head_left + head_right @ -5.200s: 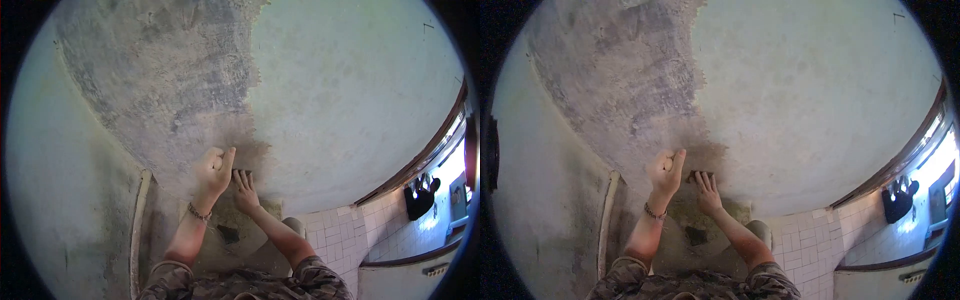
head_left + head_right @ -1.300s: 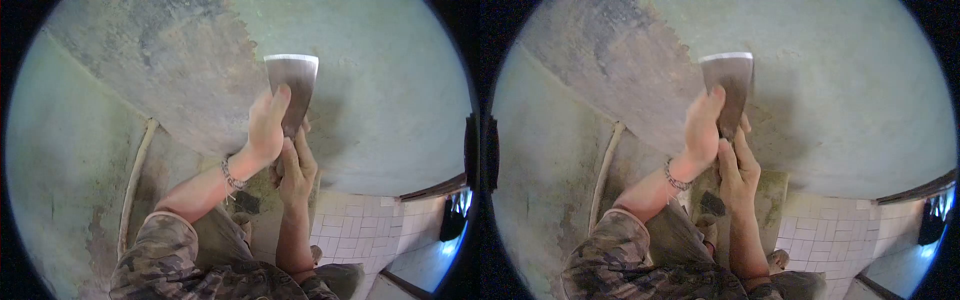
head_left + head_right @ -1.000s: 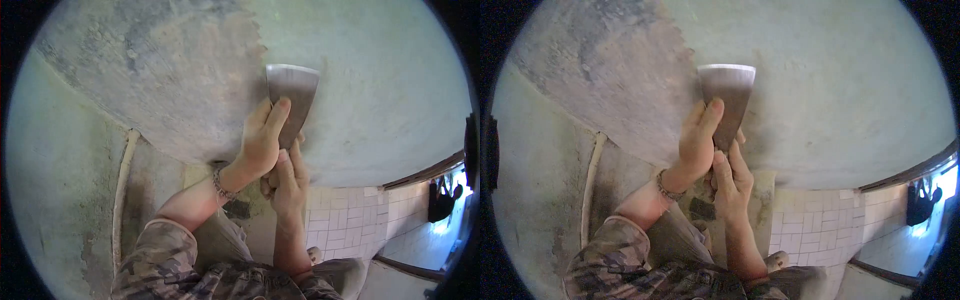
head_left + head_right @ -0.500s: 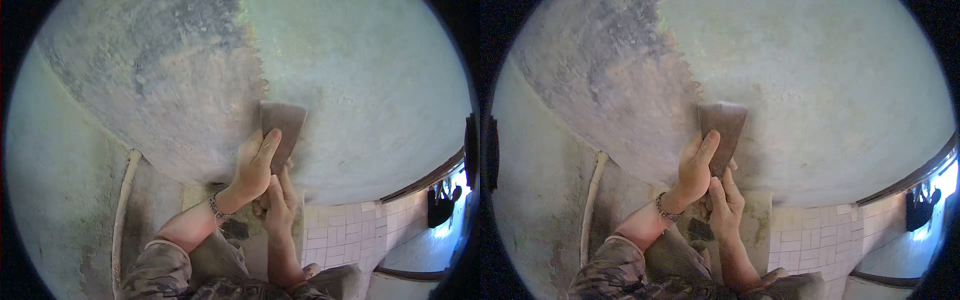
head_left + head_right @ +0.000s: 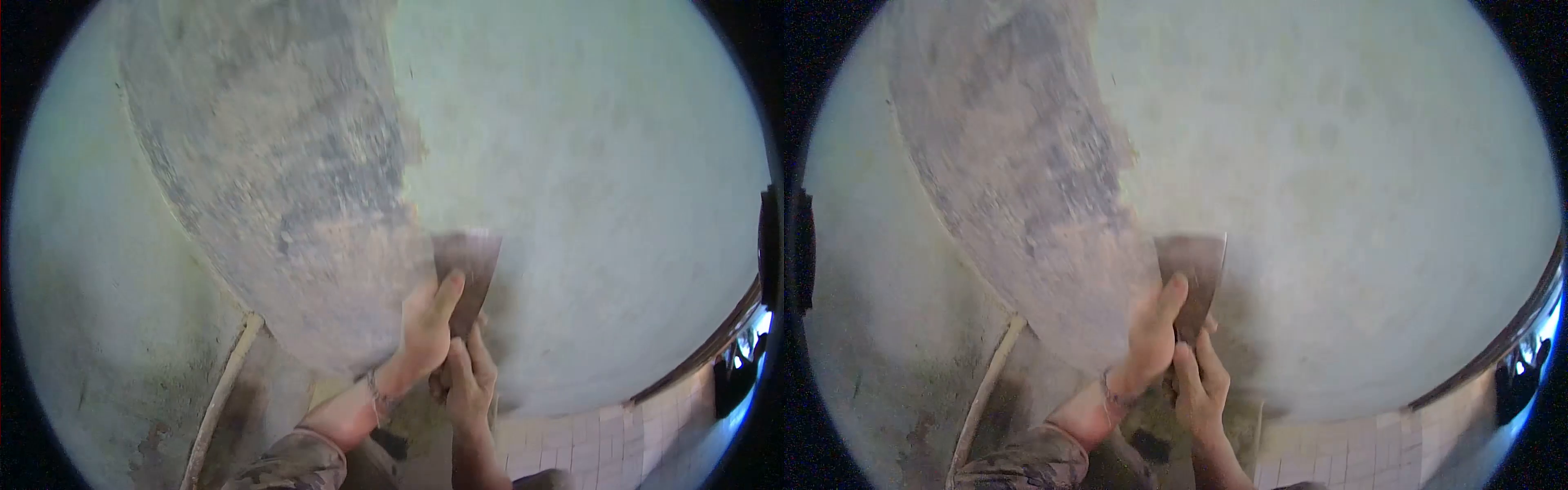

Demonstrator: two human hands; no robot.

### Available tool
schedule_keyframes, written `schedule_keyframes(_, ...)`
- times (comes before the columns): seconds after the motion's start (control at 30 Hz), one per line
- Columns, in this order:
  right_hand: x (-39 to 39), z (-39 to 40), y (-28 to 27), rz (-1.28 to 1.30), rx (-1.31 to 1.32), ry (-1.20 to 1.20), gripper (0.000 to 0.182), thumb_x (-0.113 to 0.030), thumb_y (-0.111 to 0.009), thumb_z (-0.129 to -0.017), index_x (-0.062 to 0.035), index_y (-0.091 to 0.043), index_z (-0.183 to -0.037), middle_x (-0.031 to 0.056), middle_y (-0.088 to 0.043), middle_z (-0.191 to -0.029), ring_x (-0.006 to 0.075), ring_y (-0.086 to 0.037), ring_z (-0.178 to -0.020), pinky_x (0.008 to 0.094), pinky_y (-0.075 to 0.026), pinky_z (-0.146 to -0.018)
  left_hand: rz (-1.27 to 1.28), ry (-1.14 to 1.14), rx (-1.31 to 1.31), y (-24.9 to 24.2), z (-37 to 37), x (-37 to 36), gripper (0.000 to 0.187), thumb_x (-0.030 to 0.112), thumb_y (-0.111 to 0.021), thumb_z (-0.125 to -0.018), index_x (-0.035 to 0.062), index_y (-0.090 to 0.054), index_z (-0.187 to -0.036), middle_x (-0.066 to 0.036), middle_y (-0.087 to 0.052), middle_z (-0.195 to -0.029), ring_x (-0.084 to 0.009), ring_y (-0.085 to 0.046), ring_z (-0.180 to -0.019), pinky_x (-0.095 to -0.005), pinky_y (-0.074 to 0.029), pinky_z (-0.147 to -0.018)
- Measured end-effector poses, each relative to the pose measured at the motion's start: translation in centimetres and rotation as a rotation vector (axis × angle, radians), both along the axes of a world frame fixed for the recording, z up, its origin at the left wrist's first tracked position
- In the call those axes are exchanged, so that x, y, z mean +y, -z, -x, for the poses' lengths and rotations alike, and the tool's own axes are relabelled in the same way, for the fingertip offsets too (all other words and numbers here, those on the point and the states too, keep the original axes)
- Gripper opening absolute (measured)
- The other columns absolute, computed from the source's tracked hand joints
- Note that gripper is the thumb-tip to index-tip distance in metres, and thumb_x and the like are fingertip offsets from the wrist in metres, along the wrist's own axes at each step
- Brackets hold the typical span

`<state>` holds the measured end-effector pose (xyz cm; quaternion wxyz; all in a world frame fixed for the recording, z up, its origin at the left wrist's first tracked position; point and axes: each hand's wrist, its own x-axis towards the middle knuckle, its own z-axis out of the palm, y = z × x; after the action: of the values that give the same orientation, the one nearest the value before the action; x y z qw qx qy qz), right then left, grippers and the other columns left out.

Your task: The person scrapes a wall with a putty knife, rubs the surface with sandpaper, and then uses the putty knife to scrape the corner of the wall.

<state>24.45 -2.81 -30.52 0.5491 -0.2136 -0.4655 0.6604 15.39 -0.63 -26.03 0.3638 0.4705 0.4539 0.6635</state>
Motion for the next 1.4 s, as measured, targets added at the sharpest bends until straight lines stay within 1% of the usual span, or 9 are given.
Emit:
schedule_keyframes(0.2, 0.1, 0.3, 2.9, -0.025, 0.113, -0.114, 0.048, -0.016, -0.044, -0.100, 0.0004, -0.032, -0.143, -0.0034, -0.043, -0.059, 0.0060, -0.041, -0.044, 0.0238, -0.036, -0.038, 0.013, -0.048, -0.010, 0.2, 0.0, -0.5, 0.041, 0.037, -0.050, -0.098, -0.0013, -0.061, -0.093, -0.007, -0.065, -0.074, -0.0119, -0.061, -0.065, -0.0265, -0.049, -0.057)
schedule_keyframes(0.33, 0.1, -1.5, -0.4, -0.082, 0.316, -0.344, 0.065, -0.031, -0.045, -0.098, -0.0027, -0.017, -0.148, 0.0043, -0.051, -0.066, 0.0133, -0.045, -0.042, 0.0264, -0.036, -0.036, 0.048, 0.005, -0.066, -3.1, -0.6, -0.7, 0.038, 0.036, -0.051, -0.098, -0.0002, -0.062, -0.093, -0.008, -0.066, -0.075, -0.0113, -0.061, -0.064, -0.0258, -0.049, -0.057)
schedule_keyframes(0.47, -0.3, -1.8, 2.8, -0.067, 0.182, -0.350, 0.068, -0.037, -0.042, -0.097, -0.0040, -0.012, -0.149, 0.0079, -0.054, -0.075, 0.0159, -0.046, -0.042, 0.0270, -0.036, -0.035, 0.071, 0.026, -0.060, 1.1, -0.5, -0.7, 0.037, 0.034, -0.050, -0.099, 0.0000, -0.061, -0.092, -0.008, -0.066, -0.076, -0.0114, -0.061, -0.064, -0.0253, -0.049, -0.058)
schedule_keyframes(0.53, -1.2, -1.4, 3.5, 0.156, 0.237, -0.250, 0.062, -0.023, -0.045, -0.100, -0.0025, -0.017, -0.151, 0.0105, -0.024, -0.153, 0.0221, -0.029, -0.138, 0.0328, -0.024, -0.111, 0.101, 0.058, -0.126, 2.5, -0.8, -0.9, 0.035, 0.033, -0.050, -0.099, 0.0001, -0.061, -0.091, -0.008, -0.066, -0.075, -0.0119, -0.061, -0.065, -0.0249, -0.048, -0.059)
schedule_keyframes(0.6, -1.6, -1.4, 2.3, 0.173, 0.267, -0.239, 0.063, -0.022, -0.045, -0.099, -0.0036, -0.017, -0.151, 0.0107, -0.035, -0.146, 0.0221, -0.038, -0.131, 0.0321, -0.030, -0.106, 0.085, 0.076, -0.099, 1.4, -0.8, -0.4, 0.035, 0.032, -0.049, -0.099, 0.0004, -0.061, -0.091, -0.008, -0.066, -0.075, -0.0123, -0.061, -0.065, -0.0250, -0.048, -0.059)
schedule_keyframes(0.67, -1.3, -1.7, -0.7, 0.019, 0.155, -0.217, 0.063, -0.034, -0.038, -0.097, -0.0040, -0.015, -0.148, 0.0074, -0.053, -0.077, 0.0150, -0.045, -0.041, 0.0259, -0.034, -0.035, 0.077, 0.087, -0.078, -1.3, -0.9, 0.1, 0.034, 0.032, -0.049, -0.099, 0.0008, -0.060, -0.091, -0.009, -0.066, -0.075, -0.0126, -0.061, -0.065, -0.0252, -0.048, -0.059)
schedule_keyframes(0.83, -1.0, -0.3, 3.0, 0.086, 0.176, -0.058, 0.057, -0.027, -0.035, -0.096, -0.0037, -0.020, -0.146, 0.0064, -0.050, -0.073, 0.0123, -0.040, -0.038, 0.0246, -0.032, -0.034, 0.171, 0.283, -0.273, 0.4, -1.2, -0.2, 0.034, 0.032, -0.049, -0.098, -0.0010, -0.056, -0.092, -0.010, -0.062, -0.070, -0.0183, -0.060, -0.056, -0.0305, -0.048, -0.050)
schedule_keyframes(1.0, -3.6, -0.6, 3.1, 0.266, 0.200, -0.120, 0.054, -0.023, -0.033, -0.096, -0.0030, -0.022, -0.145, 0.0062, -0.048, -0.072, 0.0108, -0.035, -0.036, 0.0235, -0.031, -0.033, 0.320, 0.241, -0.281, 1.4, -0.7, -0.9, 0.035, 0.035, -0.049, -0.099, 0.0004, -0.054, -0.093, -0.010, -0.060, -0.067, -0.0187, -0.059, -0.052, -0.0311, -0.048, -0.046)
schedule_keyframes(1.4, -1.6, 0.2, 6.6, 0.101, 0.088, 0.006, 0.051, -0.024, -0.038, -0.099, 0.0073, -0.031, -0.138, 0.0044, -0.053, -0.074, 0.0075, -0.044, -0.045, 0.0208, -0.034, -0.039, 0.199, 0.120, -0.194, 4.5, -0.2, 0.4, 0.036, 0.036, -0.050, -0.098, 0.0013, -0.054, -0.093, -0.010, -0.058, -0.063, -0.0189, -0.057, -0.046, -0.0312, -0.048, -0.042)
